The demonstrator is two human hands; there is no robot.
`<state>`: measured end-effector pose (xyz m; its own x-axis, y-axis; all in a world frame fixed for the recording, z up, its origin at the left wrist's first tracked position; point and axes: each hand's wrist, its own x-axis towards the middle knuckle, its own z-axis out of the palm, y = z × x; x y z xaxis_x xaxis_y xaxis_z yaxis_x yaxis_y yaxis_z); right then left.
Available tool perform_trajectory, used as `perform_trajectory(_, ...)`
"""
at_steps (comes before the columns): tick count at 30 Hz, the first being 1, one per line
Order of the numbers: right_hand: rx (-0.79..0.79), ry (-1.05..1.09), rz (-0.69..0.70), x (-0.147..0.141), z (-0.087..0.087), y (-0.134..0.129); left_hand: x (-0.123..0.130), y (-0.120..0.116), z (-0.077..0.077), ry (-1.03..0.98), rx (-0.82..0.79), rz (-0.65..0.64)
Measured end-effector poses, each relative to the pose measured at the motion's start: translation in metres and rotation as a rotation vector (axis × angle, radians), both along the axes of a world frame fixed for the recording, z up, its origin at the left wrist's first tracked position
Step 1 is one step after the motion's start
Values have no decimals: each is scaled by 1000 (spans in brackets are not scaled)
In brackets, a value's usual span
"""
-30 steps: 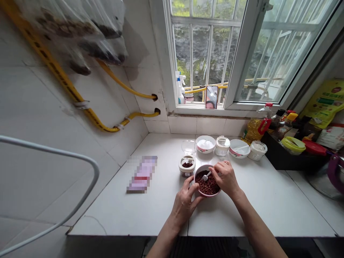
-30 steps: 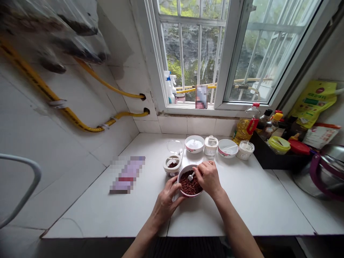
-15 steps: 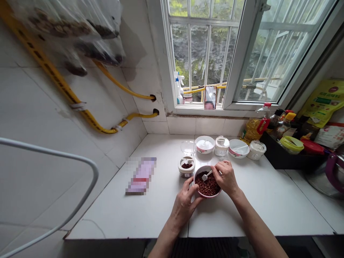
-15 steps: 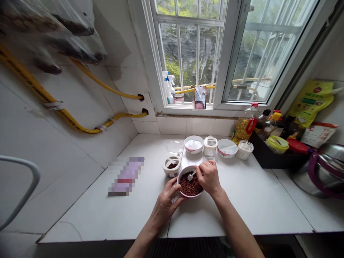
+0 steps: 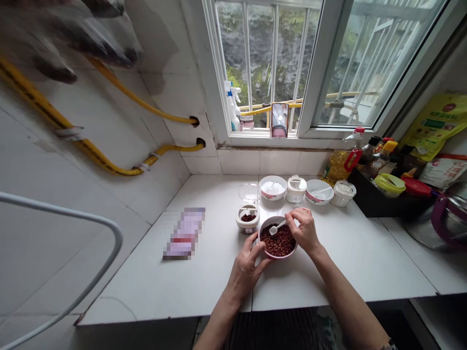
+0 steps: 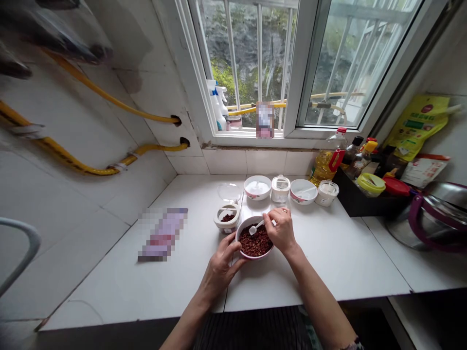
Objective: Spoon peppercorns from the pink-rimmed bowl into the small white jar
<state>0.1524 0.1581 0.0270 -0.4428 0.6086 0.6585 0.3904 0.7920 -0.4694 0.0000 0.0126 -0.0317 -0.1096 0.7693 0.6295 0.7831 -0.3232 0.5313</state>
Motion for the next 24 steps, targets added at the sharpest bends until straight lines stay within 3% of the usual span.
perform_trajectory(3,7,29,-22,-1,2,-3,0,-1,0,3,-24,4)
perform_trajectory(8,-5,-53,63,-7,-2,-9,0,-2,-1,-11,-27,-11)
perform_trajectory(16,-141,99,12,-3,-5,0,0,-3,1,7,-29,-7)
perform_trajectory(24,-105,2,84,-10,-7,-9,-1,-2,-1,-11,18,-24)
